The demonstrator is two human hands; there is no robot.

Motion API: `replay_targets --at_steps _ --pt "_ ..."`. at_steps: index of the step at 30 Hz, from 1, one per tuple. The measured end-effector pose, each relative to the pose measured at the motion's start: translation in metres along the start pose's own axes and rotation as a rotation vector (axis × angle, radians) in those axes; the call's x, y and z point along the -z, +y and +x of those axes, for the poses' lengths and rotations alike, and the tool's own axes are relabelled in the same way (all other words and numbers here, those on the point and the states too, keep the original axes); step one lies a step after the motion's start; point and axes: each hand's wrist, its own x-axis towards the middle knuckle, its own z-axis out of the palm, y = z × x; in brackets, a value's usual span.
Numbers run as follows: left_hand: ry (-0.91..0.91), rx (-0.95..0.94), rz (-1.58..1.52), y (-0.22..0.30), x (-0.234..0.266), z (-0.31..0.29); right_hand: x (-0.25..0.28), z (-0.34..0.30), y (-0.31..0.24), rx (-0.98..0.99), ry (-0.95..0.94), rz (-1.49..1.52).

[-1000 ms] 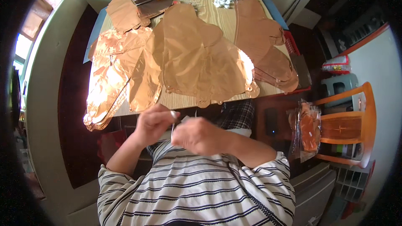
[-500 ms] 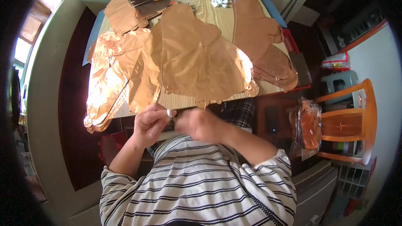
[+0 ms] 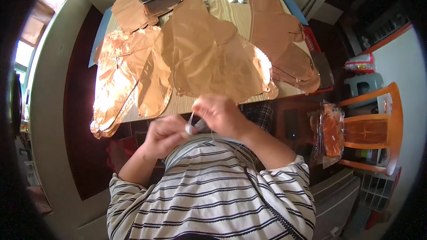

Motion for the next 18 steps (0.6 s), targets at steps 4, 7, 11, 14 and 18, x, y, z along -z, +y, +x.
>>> replay_targets --at_steps 4,7,11,14,18 --pt "0.046 0.084 0.250 -0.006 0.013 0.003 -0.019 -0.017 -0.002 0.258 -0.161 0.045" --pt "-0.137 0.072 0.113 0.000 0.000 -0.007 0.007 0.007 -0.005 0.046 0.075 -0.035" --pt "0.187 0.052 0.259 -0.009 0.019 0.000 -0.019 -0.019 0.007 0.118 -0.300 0.085" --pt "-0.080 0.043 0.188 -0.015 0.006 -0.008 -0.003 -0.006 -0.008 0.131 -0.054 0.200" --pt "0.114 0.090 -0.004 0.000 0.008 -0.001 -0.015 -0.006 0.022 0.062 -0.201 -0.160"
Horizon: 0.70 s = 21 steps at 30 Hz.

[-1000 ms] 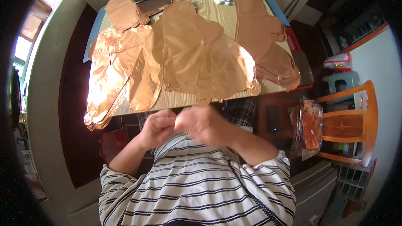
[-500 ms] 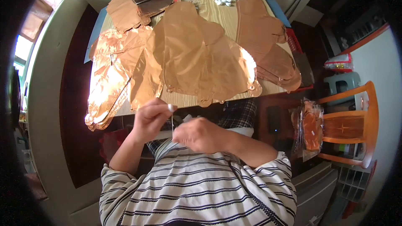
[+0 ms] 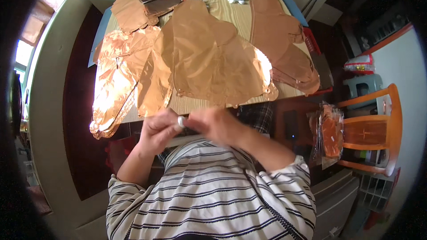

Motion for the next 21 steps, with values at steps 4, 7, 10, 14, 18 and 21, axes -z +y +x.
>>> replay_targets --at_steps 4,7,10,14,18,21 --pt "-0.154 0.014 0.210 -0.023 0.001 -0.006 0.016 0.003 -0.023 0.186 0.013 0.178" --pt "-0.170 0.083 -0.005 -0.003 -0.007 -0.004 0.014 0.005 -0.005 -0.088 0.103 0.213" --pt "0.126 0.174 -0.090 -0.004 0.001 0.002 -0.009 -0.011 -0.012 0.073 -0.098 0.230" --pt "-0.115 0.107 0.170 -0.016 -0.007 -0.011 0.026 0.010 -0.025 0.155 0.139 0.051" --pt "0.062 0.146 -0.138 0.000 -0.001 -0.007 -0.003 -0.004 -0.006 0.060 0.018 0.058" --pt "-0.065 0.118 0.078 -0.016 0.001 -0.011 0.010 -0.003 -0.028 0.193 -0.012 0.176"
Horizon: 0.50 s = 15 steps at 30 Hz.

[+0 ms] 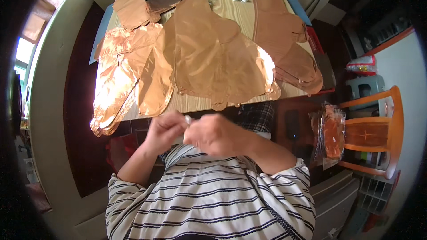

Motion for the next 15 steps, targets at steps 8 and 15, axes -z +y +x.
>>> replay_targets --at_steps 8,15 --pt "0.121 0.094 -0.235 -0.005 -0.005 0.001 -0.005 -0.005 0.012 -0.033 -0.052 -0.028" --pt "0.137 0.119 -0.443 0.009 -0.002 0.001 -0.010 0.000 0.020 -0.035 0.048 -0.136"
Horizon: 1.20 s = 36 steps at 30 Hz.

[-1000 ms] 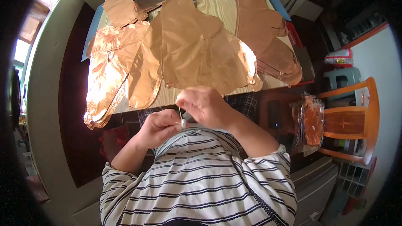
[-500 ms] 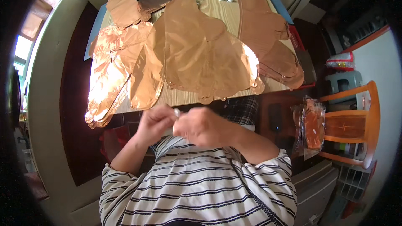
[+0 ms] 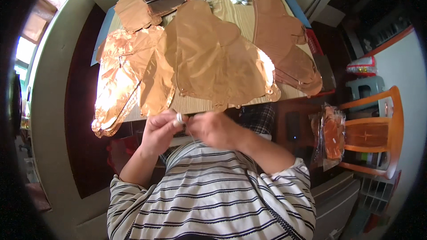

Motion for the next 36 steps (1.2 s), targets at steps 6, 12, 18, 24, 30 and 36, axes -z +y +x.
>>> replay_targets --at_steps 6,12,18,24,30,36 --pt "0.022 -0.015 -0.042 -0.016 0.006 -0.002 0.025 0.005 -0.008 -0.169 0.239 -0.007" --pt "0.006 -0.028 -0.103 -0.011 0.002 -0.002 0.004 -0.007 -0.004 -0.393 0.143 0.397" --pt "0.062 -0.040 -0.129 0.004 -0.008 -0.004 -0.026 0.000 0.011 -0.215 0.143 0.340" --pt "0.153 -0.202 0.317 0.001 0.002 -0.001 -0.023 0.000 -0.010 -0.021 0.275 0.040" --pt "-0.047 -0.012 0.283 -0.009 0.001 -0.007 0.010 0.013 -0.014 -0.025 0.179 -0.124" --pt "-0.112 0.161 -0.342 -0.013 0.007 -0.009 -0.009 -0.002 0.000 -0.190 0.035 0.140"
